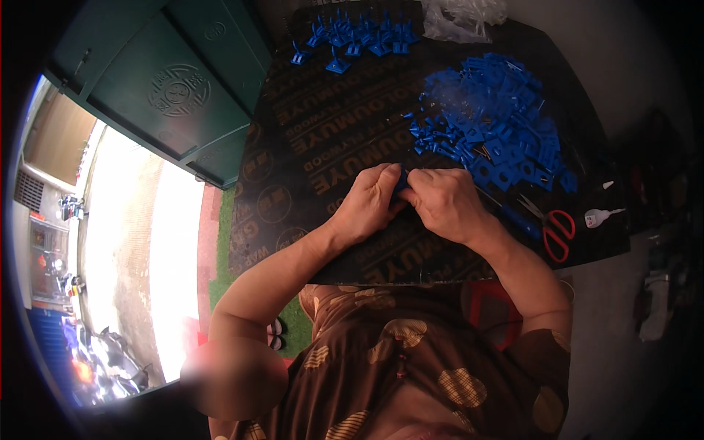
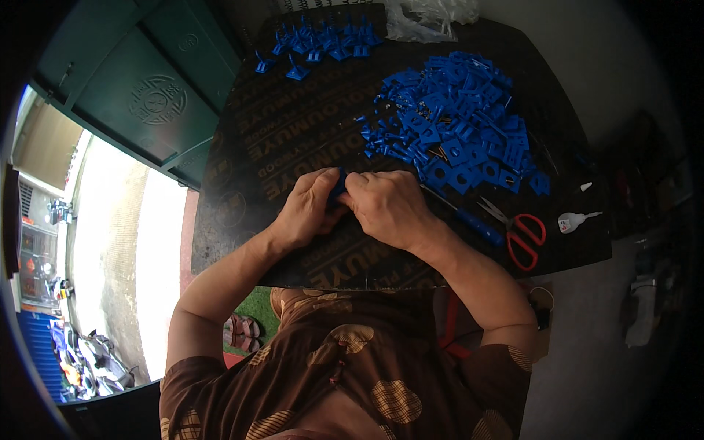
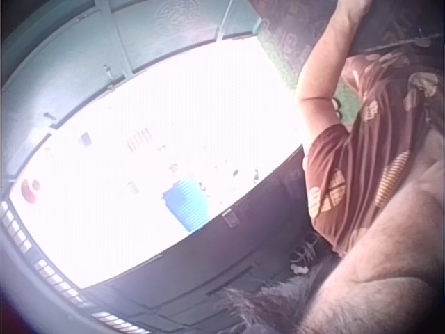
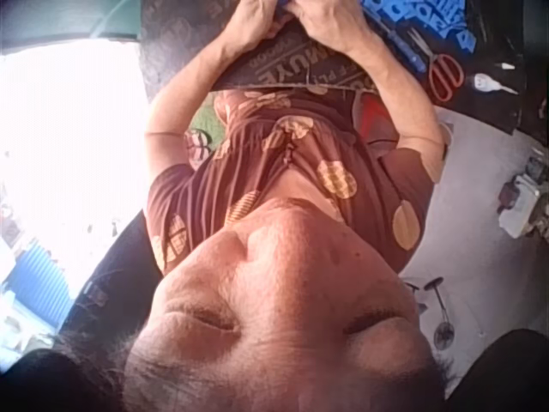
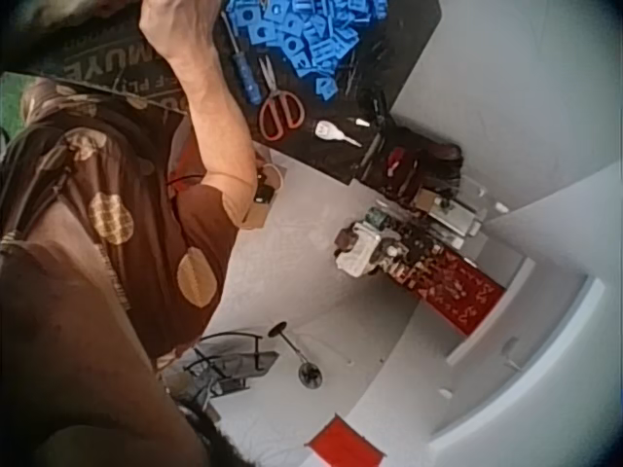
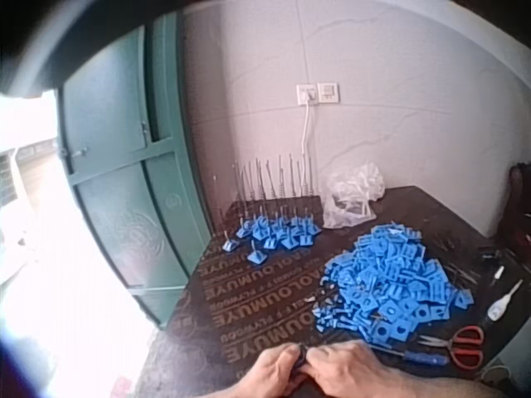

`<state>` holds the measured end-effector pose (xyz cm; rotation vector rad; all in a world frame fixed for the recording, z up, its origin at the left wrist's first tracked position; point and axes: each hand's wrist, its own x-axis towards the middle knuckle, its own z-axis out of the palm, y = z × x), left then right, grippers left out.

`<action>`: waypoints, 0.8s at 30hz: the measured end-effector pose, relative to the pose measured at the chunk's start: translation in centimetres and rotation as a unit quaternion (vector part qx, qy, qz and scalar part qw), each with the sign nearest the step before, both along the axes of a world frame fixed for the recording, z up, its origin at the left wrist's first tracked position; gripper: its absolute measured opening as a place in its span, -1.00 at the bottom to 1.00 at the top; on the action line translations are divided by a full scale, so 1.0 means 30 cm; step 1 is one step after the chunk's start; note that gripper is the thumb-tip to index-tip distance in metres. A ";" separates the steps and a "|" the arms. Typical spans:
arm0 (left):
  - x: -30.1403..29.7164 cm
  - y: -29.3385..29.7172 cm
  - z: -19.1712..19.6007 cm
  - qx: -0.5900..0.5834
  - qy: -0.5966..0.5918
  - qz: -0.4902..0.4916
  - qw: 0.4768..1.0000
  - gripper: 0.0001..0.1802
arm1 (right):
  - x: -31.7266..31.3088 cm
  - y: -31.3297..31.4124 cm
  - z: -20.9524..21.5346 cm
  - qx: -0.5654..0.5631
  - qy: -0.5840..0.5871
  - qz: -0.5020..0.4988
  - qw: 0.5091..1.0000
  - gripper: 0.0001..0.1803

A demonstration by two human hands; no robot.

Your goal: The person assembles small blue plastic components using a screwdriver to secure small screws and applying adhesive from a bottle.

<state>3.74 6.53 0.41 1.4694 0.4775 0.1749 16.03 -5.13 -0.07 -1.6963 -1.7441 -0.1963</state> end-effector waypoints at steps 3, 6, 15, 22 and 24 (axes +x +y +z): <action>-0.002 0.012 -0.005 -0.013 0.003 -0.017 1.000 -0.58 | 0.004 0.001 -0.003 0.002 -0.005 0.008 1.000 -0.76; -0.003 0.018 -0.004 -0.013 0.005 -0.027 1.000 -0.57 | 0.011 0.001 -0.002 0.005 -0.012 0.019 1.000 -0.76; 0.003 0.022 -0.008 -0.020 0.006 -0.028 0.999 -0.60 | 0.011 0.005 -0.004 0.000 -0.003 0.007 1.000 -0.75; 0.016 0.034 -0.029 -0.098 -0.108 -0.044 0.988 -0.59 | 0.039 0.009 0.029 -0.039 0.209 -0.011 0.977 -0.73; 0.023 0.025 -0.026 -0.168 -0.166 0.018 0.972 -0.59 | 0.051 0.005 0.032 -0.068 0.246 -0.023 0.967 -0.68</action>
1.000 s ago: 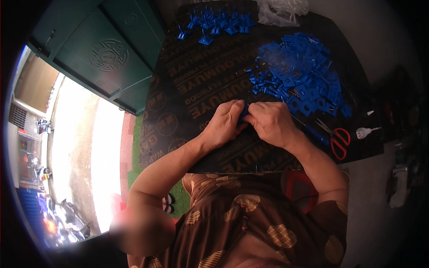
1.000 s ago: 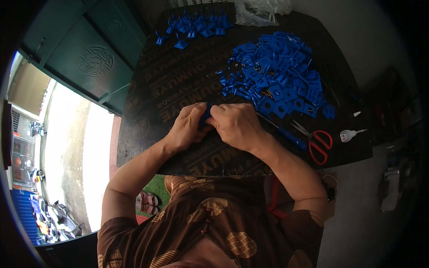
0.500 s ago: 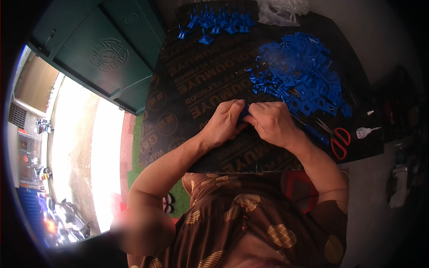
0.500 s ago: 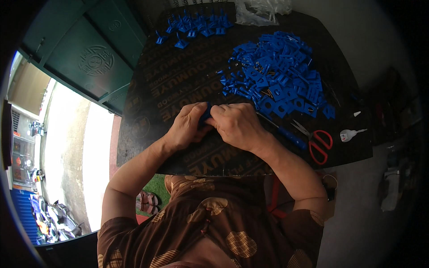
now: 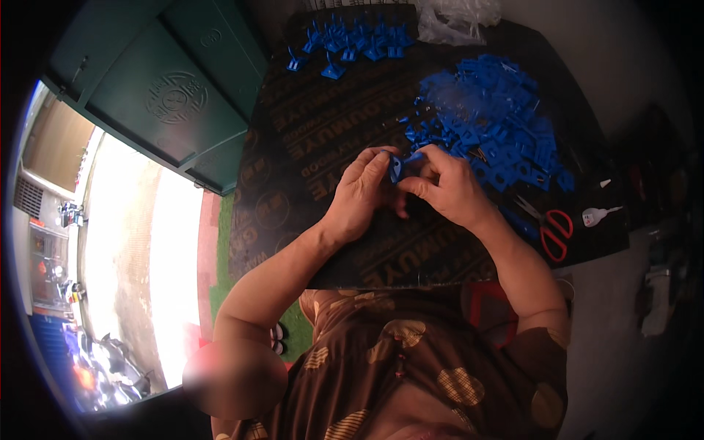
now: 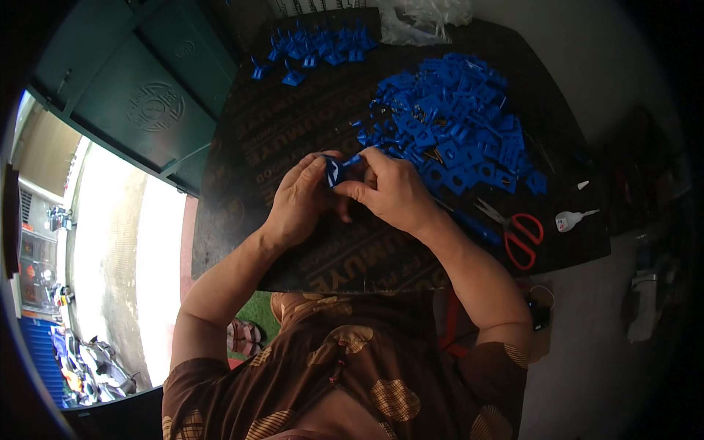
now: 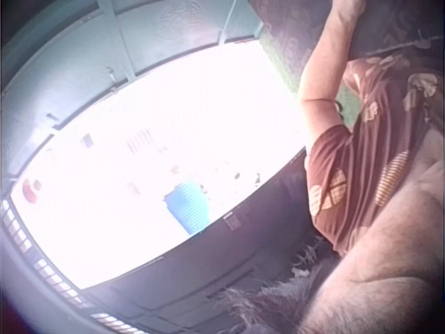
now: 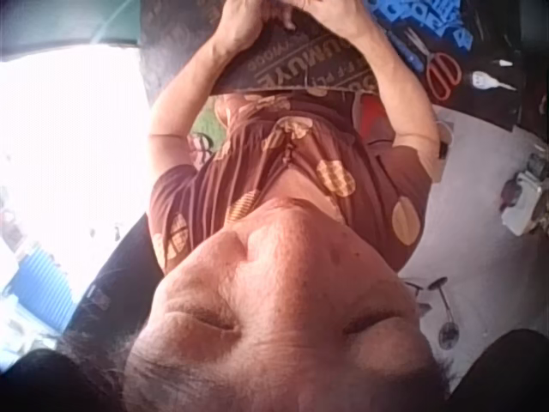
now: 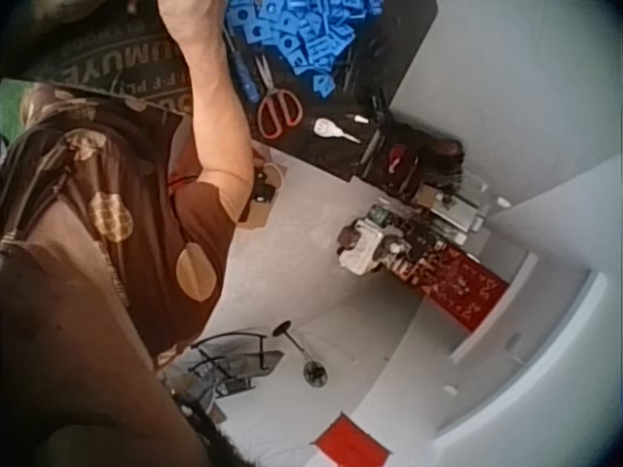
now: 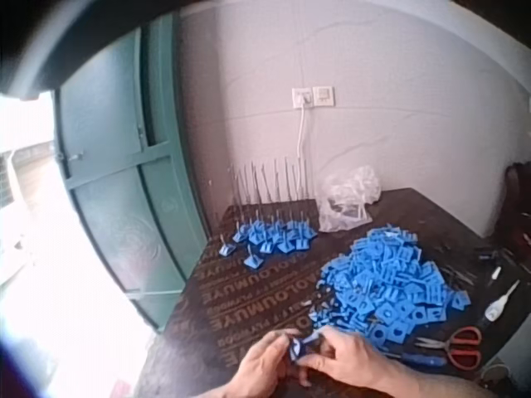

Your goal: The person assembles small blue plastic components using a screwdriver to secure small screws and applying adhesive from a bottle.

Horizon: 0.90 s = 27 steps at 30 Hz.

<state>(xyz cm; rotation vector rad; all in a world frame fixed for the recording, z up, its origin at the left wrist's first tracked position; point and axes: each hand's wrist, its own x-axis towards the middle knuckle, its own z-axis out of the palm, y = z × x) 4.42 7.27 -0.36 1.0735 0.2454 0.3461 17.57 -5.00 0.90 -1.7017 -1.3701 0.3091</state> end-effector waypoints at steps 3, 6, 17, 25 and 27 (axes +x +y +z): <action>-0.001 0.012 -0.009 0.029 -0.021 0.010 0.999 -0.60 | 0.009 0.008 -0.029 0.021 0.078 -0.009 0.997 -0.65; 0.005 0.003 -0.015 0.053 -0.025 0.032 0.998 -0.60 | -0.004 0.016 -0.025 0.067 0.053 -0.014 0.996 -0.62; 0.000 -0.017 -0.009 0.058 -0.025 0.018 0.998 -0.57 | -0.008 0.023 -0.035 0.081 0.130 0.011 0.988 -0.80; 0.003 -0.021 -0.020 0.082 -0.024 0.036 0.996 -0.59 | -0.011 0.018 -0.019 0.060 0.051 0.014 0.997 -0.75; 0.000 -0.018 -0.016 0.086 -0.021 0.027 0.996 -0.58 | 0.004 0.023 -0.054 0.051 0.180 0.044 0.981 -0.76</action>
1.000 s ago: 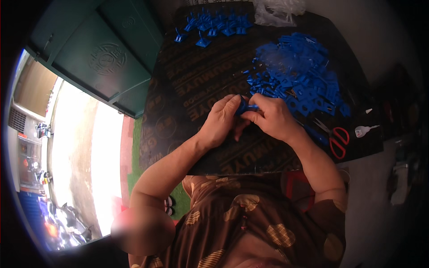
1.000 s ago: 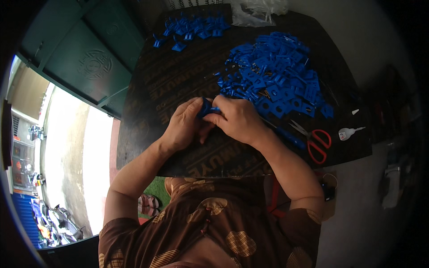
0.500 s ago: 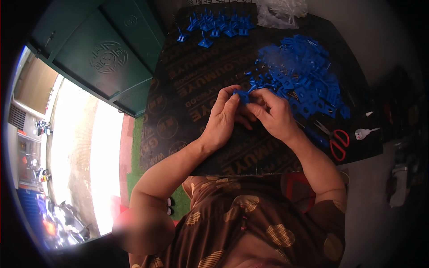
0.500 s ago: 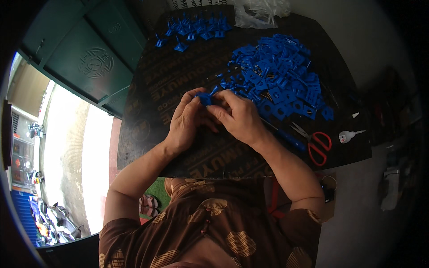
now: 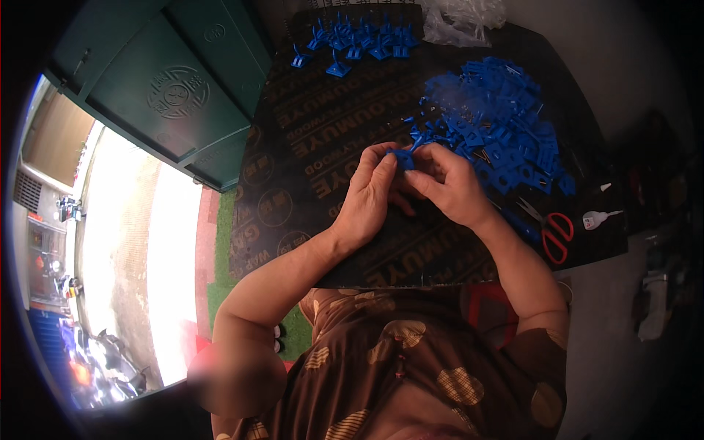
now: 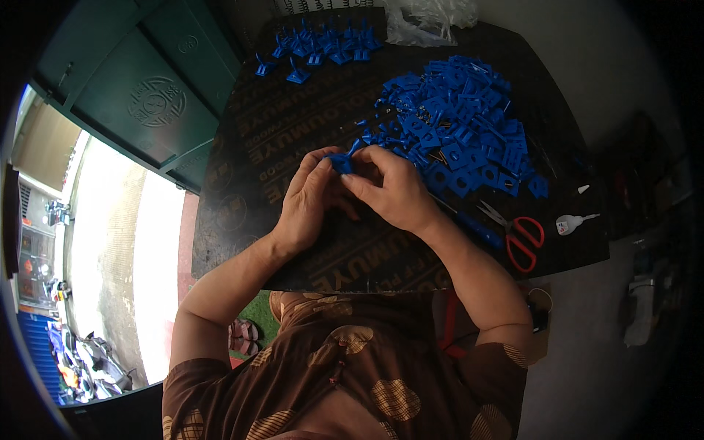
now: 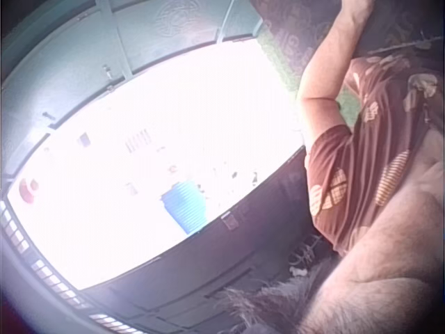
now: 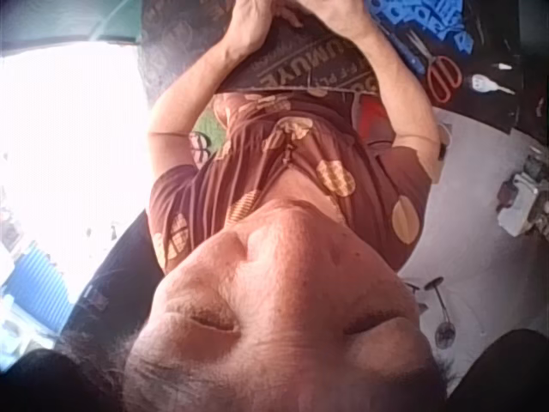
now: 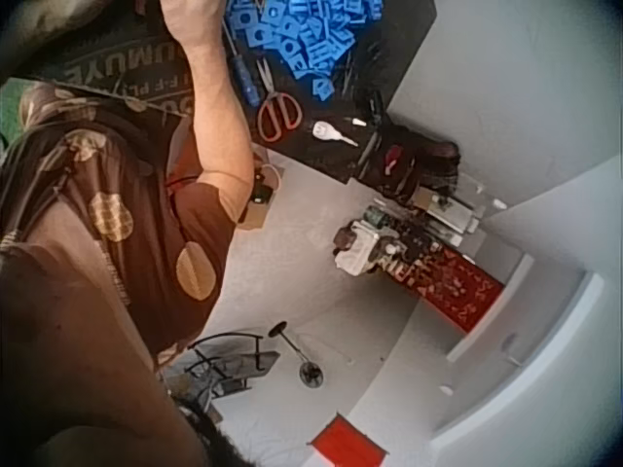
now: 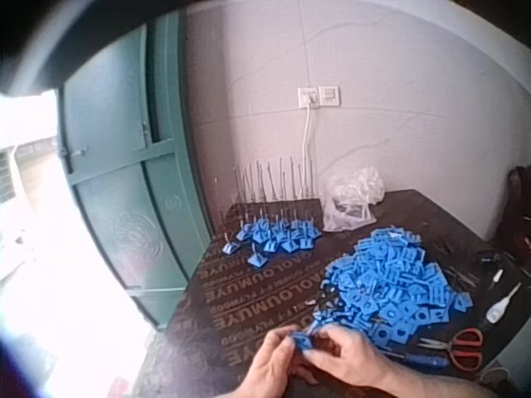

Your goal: The person assembles small blue plastic components using a screwdriver to secure small screws and applying adhesive from a bottle.

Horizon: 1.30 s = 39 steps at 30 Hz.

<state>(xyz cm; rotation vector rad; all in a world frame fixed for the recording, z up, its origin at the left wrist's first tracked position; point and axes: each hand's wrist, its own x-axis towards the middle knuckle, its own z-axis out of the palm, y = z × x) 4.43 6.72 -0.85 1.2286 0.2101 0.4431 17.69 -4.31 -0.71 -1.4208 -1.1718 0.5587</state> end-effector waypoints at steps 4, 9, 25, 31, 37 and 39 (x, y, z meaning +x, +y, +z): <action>0.000 -0.007 0.014 -0.005 0.002 0.008 1.000 -0.57 | 0.015 -0.004 0.013 0.007 0.057 0.031 0.998 -0.74; -0.009 0.006 0.034 0.014 0.012 0.012 1.000 -0.57 | 0.018 -0.015 0.038 -0.004 0.054 0.028 0.998 -0.69; -0.017 0.071 0.072 0.090 0.132 -0.026 0.987 -0.62 | 0.070 -0.023 0.049 0.054 -0.061 -0.047 0.996 -0.76; -0.016 0.113 0.060 0.065 0.094 0.068 0.991 -0.66 | 0.245 -0.092 0.117 0.006 -0.238 -0.280 0.930 -0.87; -0.010 0.118 0.055 0.083 0.086 0.074 0.990 -0.68 | 0.255 -0.152 0.152 -0.243 -0.249 -0.221 0.911 -0.87; -0.011 0.116 0.057 0.086 0.084 0.073 0.990 -0.67 | 0.252 -0.153 0.147 -0.291 -0.291 -0.188 0.892 -0.87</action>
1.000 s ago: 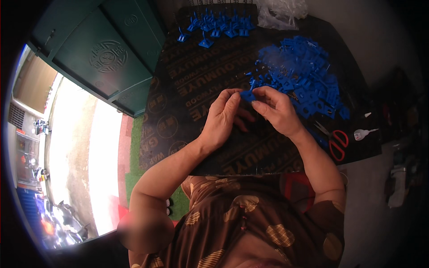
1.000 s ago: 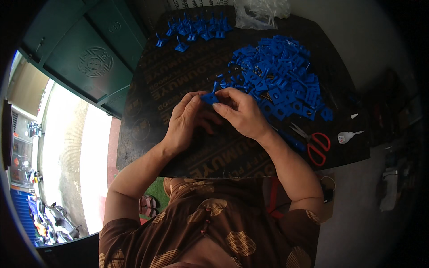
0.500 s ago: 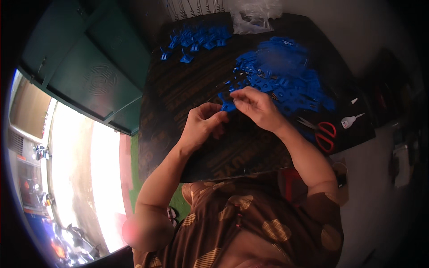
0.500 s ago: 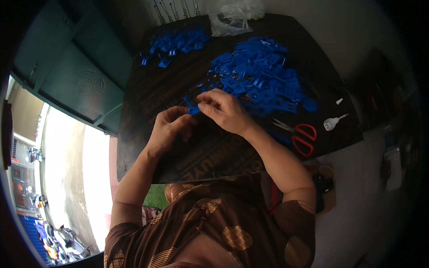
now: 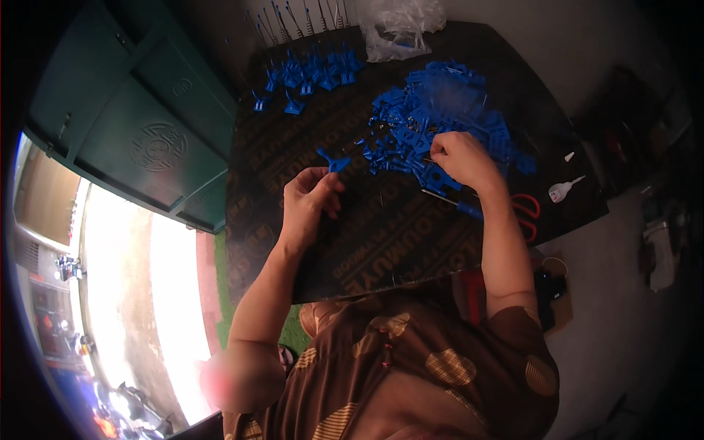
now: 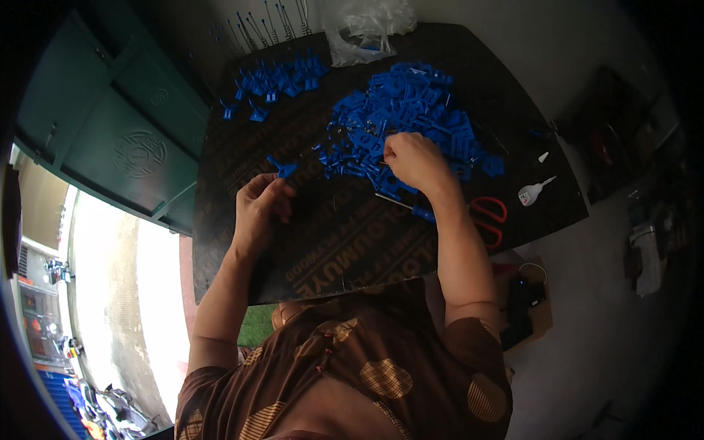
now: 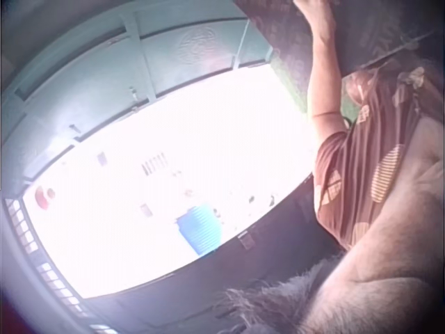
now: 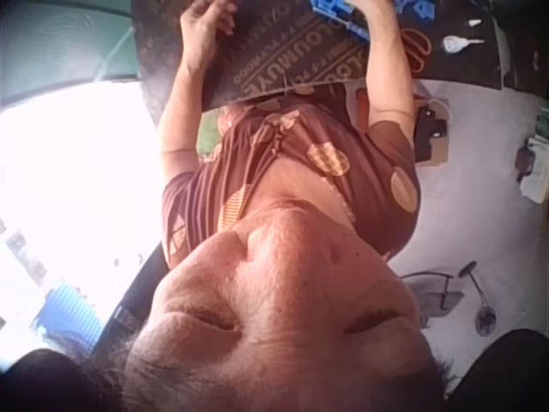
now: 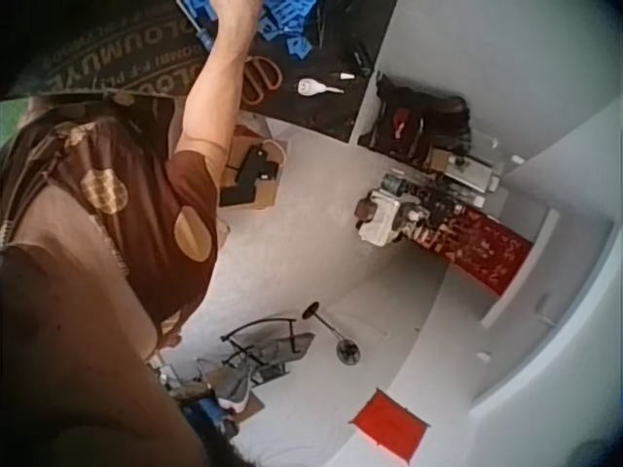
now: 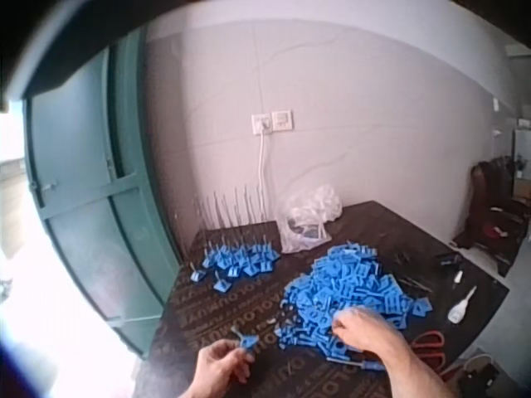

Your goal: The person assembles small blue plastic components using a screwdriver to secure small screws and applying adhesive from a bottle.

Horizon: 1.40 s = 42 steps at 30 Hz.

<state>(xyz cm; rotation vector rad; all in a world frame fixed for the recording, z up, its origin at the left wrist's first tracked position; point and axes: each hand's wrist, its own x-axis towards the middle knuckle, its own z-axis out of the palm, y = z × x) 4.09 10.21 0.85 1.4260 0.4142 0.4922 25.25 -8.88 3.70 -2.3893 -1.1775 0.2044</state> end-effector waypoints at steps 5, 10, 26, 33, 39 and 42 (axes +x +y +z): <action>-0.006 -0.002 0.008 0.006 -0.002 0.005 1.000 -0.66 | 0.009 0.022 -0.052 -0.043 -0.030 0.000 0.999 -0.89; -0.019 -0.011 0.038 -0.045 0.009 0.002 0.999 -0.68 | -0.003 0.054 -0.091 -0.042 -0.128 0.005 0.991 -0.89; -0.022 -0.022 0.040 -0.067 -0.055 -0.013 0.996 -0.73 | 0.044 0.014 -0.083 0.039 -0.121 -0.038 0.991 -0.93; -0.014 -0.014 0.028 -0.046 -0.034 0.003 0.998 -0.73 | 0.019 0.012 -0.038 -0.009 -0.069 -0.015 0.997 -0.88; -0.011 -0.010 0.022 -0.035 -0.028 0.011 0.999 -0.72 | 0.017 0.011 -0.053 -0.010 -0.083 -0.017 0.996 -0.87; -0.013 -0.013 0.025 -0.027 -0.022 0.009 0.999 -0.71 | 0.014 0.025 -0.068 -0.003 -0.102 -0.010 0.995 -0.88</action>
